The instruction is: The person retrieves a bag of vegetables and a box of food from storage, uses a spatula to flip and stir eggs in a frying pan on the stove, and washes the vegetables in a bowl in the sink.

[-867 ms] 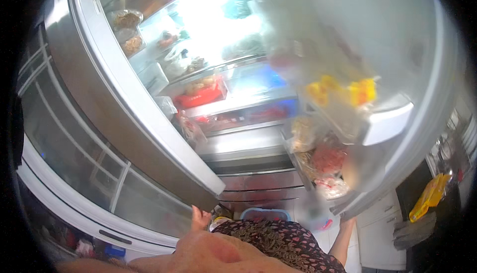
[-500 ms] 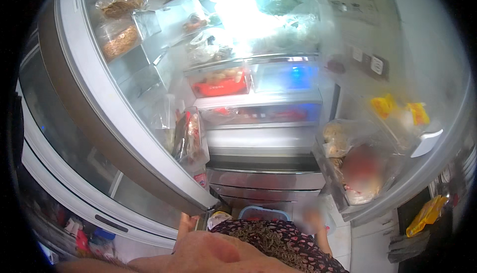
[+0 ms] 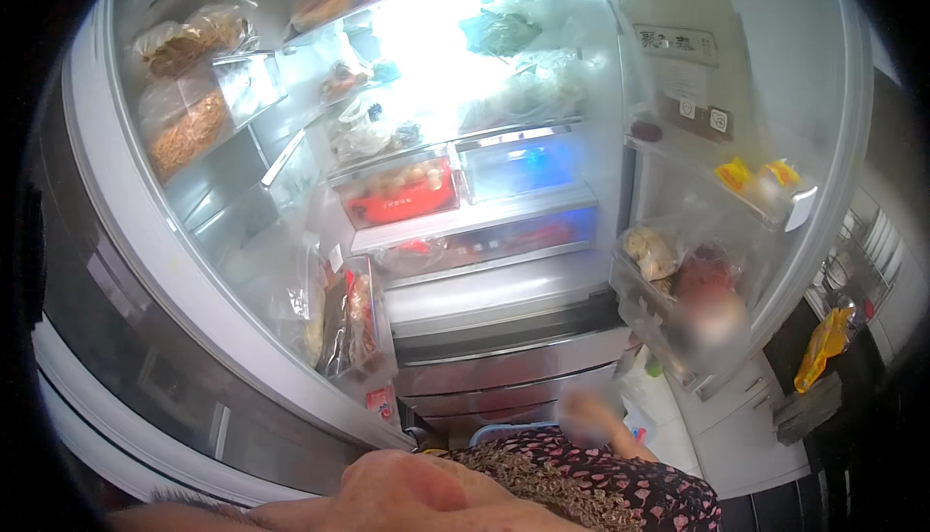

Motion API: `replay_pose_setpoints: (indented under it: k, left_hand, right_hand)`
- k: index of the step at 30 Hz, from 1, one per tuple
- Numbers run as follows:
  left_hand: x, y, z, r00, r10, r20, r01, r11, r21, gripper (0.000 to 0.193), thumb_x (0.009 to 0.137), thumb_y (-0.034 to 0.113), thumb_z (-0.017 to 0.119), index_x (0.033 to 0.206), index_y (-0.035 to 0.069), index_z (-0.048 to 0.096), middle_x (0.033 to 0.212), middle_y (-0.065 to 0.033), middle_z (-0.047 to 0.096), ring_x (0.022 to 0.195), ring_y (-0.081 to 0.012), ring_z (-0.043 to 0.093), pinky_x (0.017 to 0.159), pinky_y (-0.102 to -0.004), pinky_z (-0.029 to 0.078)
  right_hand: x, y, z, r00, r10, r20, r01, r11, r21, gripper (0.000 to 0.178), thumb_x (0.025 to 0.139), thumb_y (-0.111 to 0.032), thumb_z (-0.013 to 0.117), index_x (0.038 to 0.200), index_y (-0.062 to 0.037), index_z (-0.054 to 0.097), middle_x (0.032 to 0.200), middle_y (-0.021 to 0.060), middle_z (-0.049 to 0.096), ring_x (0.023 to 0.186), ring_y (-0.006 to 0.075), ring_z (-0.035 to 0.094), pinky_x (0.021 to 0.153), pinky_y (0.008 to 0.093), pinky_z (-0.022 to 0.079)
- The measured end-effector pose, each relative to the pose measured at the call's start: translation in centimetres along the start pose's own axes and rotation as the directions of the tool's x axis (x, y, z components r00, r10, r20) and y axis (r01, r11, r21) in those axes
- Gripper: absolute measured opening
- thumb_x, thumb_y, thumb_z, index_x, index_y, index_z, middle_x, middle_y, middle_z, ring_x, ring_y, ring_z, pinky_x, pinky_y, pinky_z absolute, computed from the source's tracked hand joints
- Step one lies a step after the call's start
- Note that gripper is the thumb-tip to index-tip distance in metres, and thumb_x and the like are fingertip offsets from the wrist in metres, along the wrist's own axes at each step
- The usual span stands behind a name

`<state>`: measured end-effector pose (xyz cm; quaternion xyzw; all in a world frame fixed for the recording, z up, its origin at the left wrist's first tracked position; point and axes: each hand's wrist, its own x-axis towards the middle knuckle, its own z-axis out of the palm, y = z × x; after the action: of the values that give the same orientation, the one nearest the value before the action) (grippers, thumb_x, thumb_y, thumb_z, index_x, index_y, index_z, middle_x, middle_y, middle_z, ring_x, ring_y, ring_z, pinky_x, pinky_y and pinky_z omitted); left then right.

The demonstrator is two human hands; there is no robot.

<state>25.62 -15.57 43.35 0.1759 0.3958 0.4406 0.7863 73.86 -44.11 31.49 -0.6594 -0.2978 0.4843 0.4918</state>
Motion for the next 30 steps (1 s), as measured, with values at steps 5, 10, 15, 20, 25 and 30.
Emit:
replay_pose_setpoints:
  k: [5, 10, 15, 20, 25, 30]
  left_hand:
    - [2.0, -0.3, -0.7, 0.999, -0.036, -0.004, 0.036, 0.998, 0.057, 0.044, 0.093, 0.03, 0.053, 0.128, 0.004, 0.048, 0.114, -0.0081, 0.059, 0.095, -0.024, 0.058, 0.083, -0.0277, 0.045]
    - [3.1, 1.7, -2.7, 0.995, 0.093, -0.028, -0.079, 0.941, 0.329, 0.044, 0.093, 0.026, 0.054, 0.129, 0.002, 0.047, 0.116, -0.0092, 0.058, 0.095, -0.0231, 0.057, 0.084, -0.027, 0.045]
    - [-2.4, 7.6, 5.2, 0.53, 0.841, 0.112, -0.576, 0.26, 0.775, 0.043, 0.092, 0.017, 0.054, 0.13, -0.001, 0.044, 0.116, -0.0116, 0.057, 0.096, -0.0213, 0.056, 0.084, -0.0271, 0.044]
    - [-13.1, 10.5, 17.2, 0.211, 0.973, 0.093, -0.725, 0.092, 0.683, 0.049, 0.083, 0.005, 0.047, 0.131, -0.003, 0.041, 0.123, -0.0143, 0.051, 0.102, -0.0224, 0.054, 0.089, -0.0332, 0.043]
    - [-13.7, 9.0, 20.1, 0.104, 0.907, 0.409, -0.635, -0.256, 0.729, 0.076, 0.069, 0.009, 0.05, 0.141, -0.002, 0.029, 0.14, -0.018, 0.035, 0.12, -0.0309, 0.044, 0.1, -0.0405, 0.036]
    - [-13.3, 7.5, 22.5, 0.2, 0.951, 0.237, -0.682, -0.038, 0.73, 0.093, 0.065, 0.015, 0.057, 0.147, 0.001, 0.017, 0.144, -0.0215, 0.029, 0.126, -0.0345, 0.038, 0.103, -0.043, 0.033]
  right_hand:
    - [2.5, -3.2, 0.2, 0.95, -0.31, -0.032, 0.261, 0.848, -0.462, 0.028, 0.093, -0.029, 0.056, 0.094, -0.0015, 0.063, 0.077, 0.0062, 0.067, 0.057, 0.0121, 0.06, 0.052, 0.0268, 0.051]
    - [8.2, -19.6, 2.7, 0.924, -0.38, -0.05, 0.321, 0.837, -0.444, 0.033, 0.094, -0.032, 0.054, 0.08, -0.002, 0.062, 0.066, 0.0027, 0.063, 0.058, 0.0099, 0.059, 0.052, 0.0256, 0.049]
    - [10.4, -37.9, 1.6, 0.657, -0.693, -0.296, 0.593, 0.718, -0.364, 0.028, 0.094, -0.022, 0.055, 0.107, 0.0016, 0.062, 0.078, 0.005, 0.065, 0.059, 0.0098, 0.061, 0.051, 0.0246, 0.049]
    - [13.9, -52.3, -0.1, 0.396, -0.819, -0.415, 0.66, 0.568, -0.491, 0.029, 0.089, -0.019, 0.059, 0.11, -0.0001, 0.061, 0.083, 0.0097, 0.067, 0.058, 0.0159, 0.065, 0.053, 0.028, 0.05]
    - [17.2, -63.7, -5.1, -0.146, -0.933, -0.328, 0.374, 0.255, -0.892, 0.035, 0.084, -0.017, 0.061, 0.114, 0.0008, 0.059, 0.092, 0.0196, 0.067, 0.075, 0.0321, 0.067, 0.07, 0.0402, 0.051]
    - [20.4, -71.0, -9.7, -0.166, -0.94, -0.298, 0.123, 0.28, -0.952, 0.033, 0.083, -0.016, 0.061, 0.111, 0.0018, 0.059, 0.096, 0.0227, 0.065, 0.088, 0.0379, 0.063, 0.079, 0.0438, 0.05]
